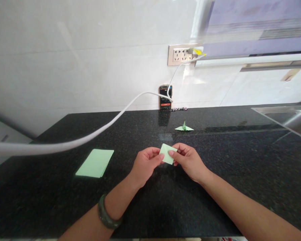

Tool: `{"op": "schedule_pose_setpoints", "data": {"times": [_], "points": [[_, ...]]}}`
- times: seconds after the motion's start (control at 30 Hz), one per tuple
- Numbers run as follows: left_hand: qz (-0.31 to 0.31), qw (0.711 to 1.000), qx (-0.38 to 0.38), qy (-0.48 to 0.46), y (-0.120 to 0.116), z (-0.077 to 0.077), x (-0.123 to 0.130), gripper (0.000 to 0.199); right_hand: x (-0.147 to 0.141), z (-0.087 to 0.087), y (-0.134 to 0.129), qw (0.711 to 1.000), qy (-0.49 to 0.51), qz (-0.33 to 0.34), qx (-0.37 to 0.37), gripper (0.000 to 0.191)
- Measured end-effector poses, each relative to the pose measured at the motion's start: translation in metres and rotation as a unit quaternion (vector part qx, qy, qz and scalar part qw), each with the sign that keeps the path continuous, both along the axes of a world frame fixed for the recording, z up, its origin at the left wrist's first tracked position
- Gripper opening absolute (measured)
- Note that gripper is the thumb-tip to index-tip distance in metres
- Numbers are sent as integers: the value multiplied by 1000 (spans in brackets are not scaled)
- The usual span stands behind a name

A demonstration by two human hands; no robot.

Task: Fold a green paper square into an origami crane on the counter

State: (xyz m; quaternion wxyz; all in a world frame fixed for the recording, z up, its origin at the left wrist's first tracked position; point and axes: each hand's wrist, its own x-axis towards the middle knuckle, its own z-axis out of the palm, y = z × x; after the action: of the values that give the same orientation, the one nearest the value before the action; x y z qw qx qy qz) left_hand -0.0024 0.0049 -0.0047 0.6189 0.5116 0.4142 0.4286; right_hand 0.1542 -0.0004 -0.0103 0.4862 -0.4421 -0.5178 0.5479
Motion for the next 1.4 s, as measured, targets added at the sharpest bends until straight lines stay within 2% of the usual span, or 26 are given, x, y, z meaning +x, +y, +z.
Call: {"op": "schedule_pose_setpoints", "data": {"times": [0.13,0.3,0.47,0.7,0.97,1.1,1.2,1.27,1.4], "points": [[13,1000,5,-12,0,1,-1,24,-2,2,-3,999,-24,30,-2,21],[40,999,8,-14,1,-1,-3,27,-3,1,-2,1000,-5,16,-9,25],[29,999,-11,-35,2,-2,-3,31,-3,-3,-1,1000,-23,-2,5,20],[17,999,-19,-24,3,-2,-4,32,-5,-3,-2,999,22,-37,-7,22],[35,999,0,-4,4,-4,-4,26,-3,-5,-1,1000,-15,-20,1,21],[30,999,15,19,2,-2,-5,24,-3,-7,-3,995,-76,-32,53,20],[18,997,48,60,2,-1,-5,23,-3,-6,-6,972,-170,-70,145,25],[6,994,68,86,1,-2,-5,24,-3,-4,-8,954,-213,-64,202,22],[-1,986,101,135,1,-2,-5,27,-2,-1,-9,937,-237,-56,249,14]]}}
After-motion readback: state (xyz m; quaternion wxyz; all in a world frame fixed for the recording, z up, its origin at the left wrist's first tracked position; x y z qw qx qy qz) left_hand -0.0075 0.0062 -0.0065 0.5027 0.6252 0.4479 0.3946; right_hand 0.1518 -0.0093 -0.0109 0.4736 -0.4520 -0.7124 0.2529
